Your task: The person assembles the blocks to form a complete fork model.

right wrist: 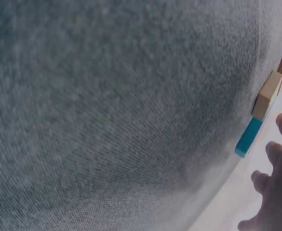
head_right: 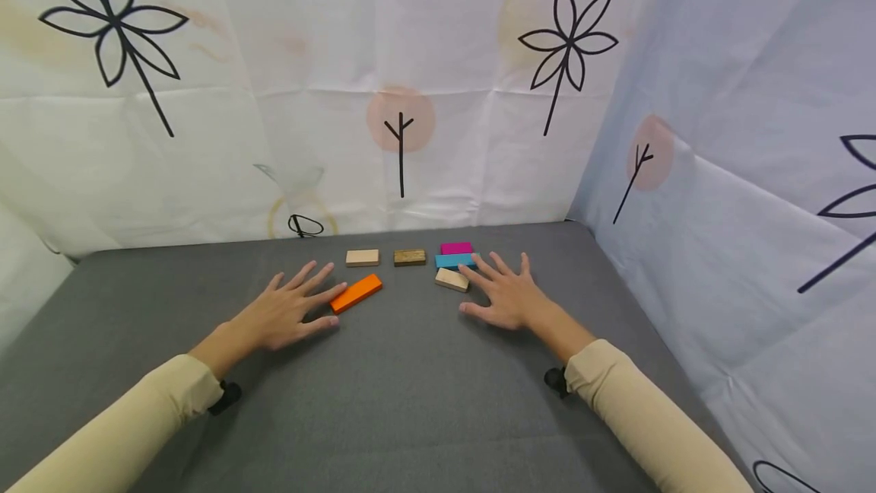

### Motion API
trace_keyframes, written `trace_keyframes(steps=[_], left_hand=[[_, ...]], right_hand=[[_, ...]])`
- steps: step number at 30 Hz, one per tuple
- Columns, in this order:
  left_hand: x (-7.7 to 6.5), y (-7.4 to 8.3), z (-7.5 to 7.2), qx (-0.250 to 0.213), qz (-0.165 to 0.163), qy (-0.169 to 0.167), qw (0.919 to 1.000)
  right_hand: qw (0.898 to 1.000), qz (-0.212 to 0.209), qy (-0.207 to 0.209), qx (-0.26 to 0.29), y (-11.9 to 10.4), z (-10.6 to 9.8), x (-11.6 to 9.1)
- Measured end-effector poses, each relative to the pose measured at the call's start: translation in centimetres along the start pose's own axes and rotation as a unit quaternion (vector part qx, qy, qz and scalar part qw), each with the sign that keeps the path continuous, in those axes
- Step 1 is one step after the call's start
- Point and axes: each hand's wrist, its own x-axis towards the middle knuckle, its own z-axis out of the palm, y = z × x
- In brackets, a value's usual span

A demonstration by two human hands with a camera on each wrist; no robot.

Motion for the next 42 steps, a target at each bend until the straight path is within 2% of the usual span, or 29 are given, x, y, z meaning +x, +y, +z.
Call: trace_keyframes(steps=[13,20,28,37,42], left_hand=[[-0.1,0.1,0.1,-0.017,0.000,-0.014,0.9998],[-0.2,0.1,0.2,-0.019,0.000,-0.019,0.9996],[-0.3,0.2,0.5,-0.020,0.002,-0.010,0.9998],[-0.3,0.3,0.5,-0.022,0.004,-0.011,0.9997],[-0.3,0.3,0.5,-0.019,0.006,-0.015,0.9997]], right_hand=[[0.998,-0.048,-0.016,0.026,-0.7,0.1,-0.4],[0.998,-0.053,-0.019,0.032,-0.8,0.1,-0.4],[0.998,-0.042,-0.015,0.048,-0.5,0.2,-0.2],[0.998,-0.008,-0.024,0.061,0.3,0.2,0.3],[0.997,-0.003,-0.026,0.071,0.6,0.2,0.4]])
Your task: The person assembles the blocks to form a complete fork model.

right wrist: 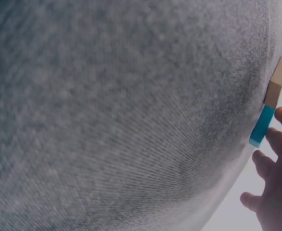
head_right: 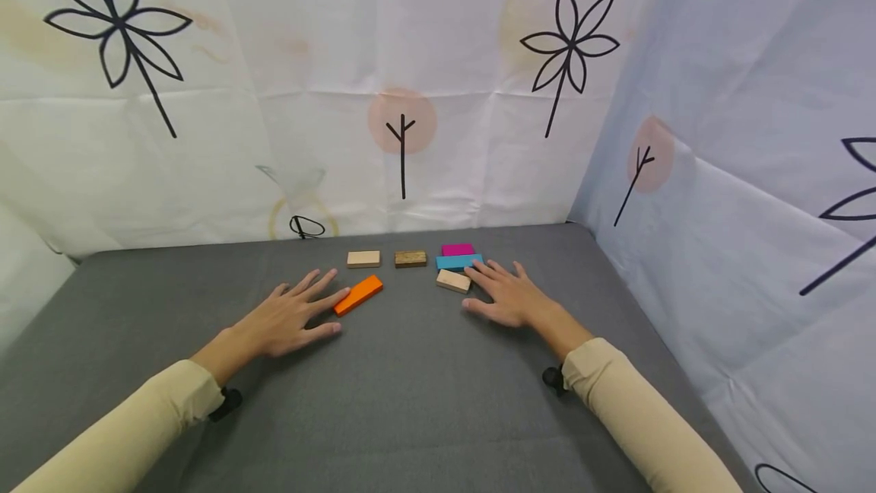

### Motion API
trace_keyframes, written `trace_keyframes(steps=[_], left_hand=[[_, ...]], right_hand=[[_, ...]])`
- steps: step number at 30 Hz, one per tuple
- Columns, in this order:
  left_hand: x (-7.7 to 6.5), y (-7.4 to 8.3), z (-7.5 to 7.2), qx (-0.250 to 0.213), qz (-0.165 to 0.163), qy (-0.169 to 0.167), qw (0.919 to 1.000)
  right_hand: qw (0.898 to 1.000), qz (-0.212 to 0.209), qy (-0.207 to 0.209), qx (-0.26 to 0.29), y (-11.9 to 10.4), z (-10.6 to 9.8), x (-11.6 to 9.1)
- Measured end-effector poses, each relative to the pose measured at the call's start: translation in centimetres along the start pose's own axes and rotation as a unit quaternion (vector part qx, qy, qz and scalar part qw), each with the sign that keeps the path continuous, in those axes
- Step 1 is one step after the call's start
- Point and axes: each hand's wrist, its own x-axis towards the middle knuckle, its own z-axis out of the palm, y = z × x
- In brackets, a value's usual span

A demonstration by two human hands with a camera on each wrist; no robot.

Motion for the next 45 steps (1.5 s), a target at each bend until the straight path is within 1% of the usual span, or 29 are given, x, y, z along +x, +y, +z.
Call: trace_keyframes(steps=[10,14,20,31,39,45], left_hand=[[-0.3,0.4,0.2,-0.007,0.009,-0.005,0.9999],[-0.4,0.5,0.2,-0.009,0.012,-0.001,0.9999],[-0.5,0.5,0.5,-0.009,0.011,-0.006,0.9999],[-0.6,0.9,0.6,0.005,0.017,-0.017,0.9997],[-0.3,1.5,0.3,-0.010,0.042,-0.007,0.9990],[-0.1,2.0,0.2,-0.023,0.055,-0.026,0.9979]], right_hand=[[1.000,0.011,0.002,0.018,0.3,0.3,0.4],[1.000,0.010,0.002,0.021,0.1,0.3,0.4],[1.000,-0.004,-0.001,0.011,-0.1,0.8,0.0],[1.000,-0.026,0.011,-0.007,-0.8,1.1,-0.6],[0.999,-0.040,0.012,-0.020,-1.2,0.9,-1.0],[0.997,-0.068,0.008,-0.034,-1.8,0.7,-1.4]])
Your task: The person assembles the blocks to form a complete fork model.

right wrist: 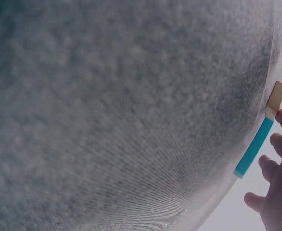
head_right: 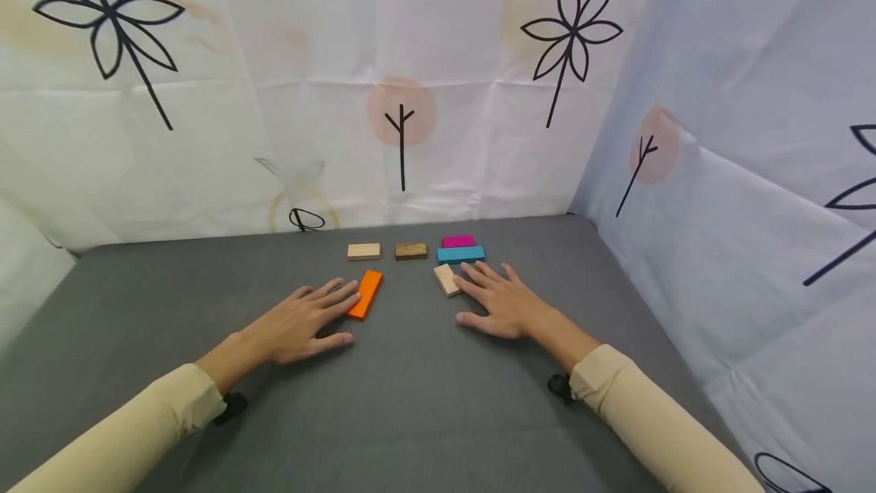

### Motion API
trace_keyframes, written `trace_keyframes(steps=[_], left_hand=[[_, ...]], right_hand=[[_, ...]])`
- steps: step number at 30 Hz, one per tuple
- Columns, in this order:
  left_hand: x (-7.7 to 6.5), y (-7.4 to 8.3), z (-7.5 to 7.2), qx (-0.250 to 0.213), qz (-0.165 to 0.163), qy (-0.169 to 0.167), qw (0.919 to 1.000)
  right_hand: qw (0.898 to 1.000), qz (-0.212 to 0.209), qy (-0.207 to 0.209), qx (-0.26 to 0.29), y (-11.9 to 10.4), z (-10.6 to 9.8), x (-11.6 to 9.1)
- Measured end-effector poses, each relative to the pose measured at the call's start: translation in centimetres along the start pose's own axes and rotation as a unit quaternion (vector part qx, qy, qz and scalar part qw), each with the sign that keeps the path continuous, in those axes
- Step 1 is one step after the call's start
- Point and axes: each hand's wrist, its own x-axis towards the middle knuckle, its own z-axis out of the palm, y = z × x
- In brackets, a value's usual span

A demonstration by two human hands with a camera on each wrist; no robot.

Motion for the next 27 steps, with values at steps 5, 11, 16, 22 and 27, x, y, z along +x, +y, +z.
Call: trace_keyframes(steps=[5,11,16,22,27], left_hand=[[0.3,0.6,0.0,-0.006,0.006,-0.015,0.9999],[0.6,1.1,-0.2,-0.001,0.018,-0.018,0.9997],[1.1,1.3,-0.3,-0.007,0.018,-0.023,0.9995],[2.8,0.7,-0.7,0.005,-0.008,-0.012,0.9999],[3.9,0.8,-1.0,0.008,-0.020,-0.020,0.9996]], right_hand=[[1.000,-0.021,0.000,-0.005,-0.6,-0.3,-0.2],[0.999,-0.050,-0.001,-0.008,-1.5,-0.6,-0.4],[0.998,-0.068,0.007,-0.002,-1.9,-0.7,-0.5],[0.996,-0.076,0.041,0.012,-1.9,-0.8,0.8],[0.995,-0.079,0.053,0.011,-1.6,-0.4,1.5]])
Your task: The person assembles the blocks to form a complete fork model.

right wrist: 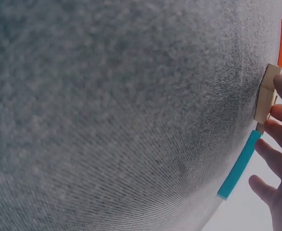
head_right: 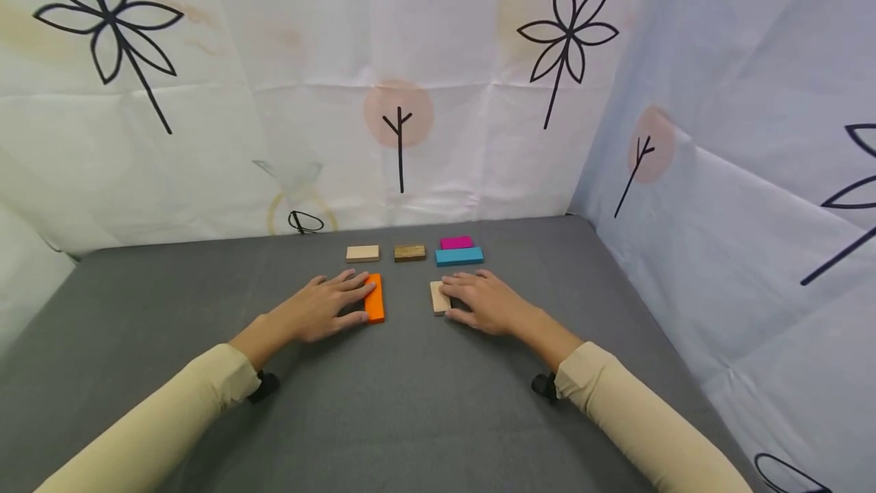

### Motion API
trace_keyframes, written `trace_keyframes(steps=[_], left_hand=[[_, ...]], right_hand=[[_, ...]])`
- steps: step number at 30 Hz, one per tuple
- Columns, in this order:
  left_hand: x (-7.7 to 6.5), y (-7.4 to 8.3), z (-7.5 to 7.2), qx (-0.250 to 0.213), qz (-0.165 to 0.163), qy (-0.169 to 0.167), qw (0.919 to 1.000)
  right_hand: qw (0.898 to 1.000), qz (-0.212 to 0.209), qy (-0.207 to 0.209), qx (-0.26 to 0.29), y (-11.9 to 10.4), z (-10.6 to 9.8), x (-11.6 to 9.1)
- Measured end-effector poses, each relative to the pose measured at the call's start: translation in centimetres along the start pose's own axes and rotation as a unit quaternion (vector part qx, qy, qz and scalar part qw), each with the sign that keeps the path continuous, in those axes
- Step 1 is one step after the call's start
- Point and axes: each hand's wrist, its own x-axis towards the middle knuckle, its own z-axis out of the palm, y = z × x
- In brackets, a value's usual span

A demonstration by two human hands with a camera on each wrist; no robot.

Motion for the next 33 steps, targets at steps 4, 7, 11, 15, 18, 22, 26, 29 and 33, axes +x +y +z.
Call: trace_keyframes(steps=[4,7,11,15,18,22,26,29,33], left_hand=[[0.5,0.2,0.1,-0.002,-0.002,0.003,1.0000],[0.9,0.5,0.2,-0.006,-0.008,0.010,0.9999],[1.3,1.0,0.2,-0.011,-0.013,0.012,0.9998],[1.8,1.5,0.3,-0.016,-0.019,0.005,0.9997],[2.2,1.9,0.6,-0.019,-0.026,0.001,0.9995],[2.5,2.4,0.6,-0.021,-0.023,0.001,0.9995],[2.7,2.8,0.7,-0.016,-0.021,0.000,0.9996],[2.8,3.1,0.6,-0.011,-0.018,0.005,0.9998],[2.9,3.4,0.6,-0.008,-0.010,0.009,0.9999]], right_hand=[[1.000,-0.013,0.015,0.006,0.1,0.3,0.0],[0.999,-0.025,0.025,0.009,-0.2,0.3,-0.1],[0.999,-0.041,0.021,0.009,-1.0,0.0,-0.2],[0.998,-0.054,0.007,0.011,-1.9,0.1,-0.3],[0.998,-0.058,0.001,0.014,-2.3,0.2,-0.3],[0.998,-0.064,-0.001,0.022,-2.9,0.3,-0.4],[0.997,-0.078,0.004,0.025,-3.4,0.6,-0.5],[0.996,-0.083,0.005,0.026,-3.7,0.7,-0.6],[0.996,-0.087,-0.002,0.027,-4.2,0.6,-0.8]])
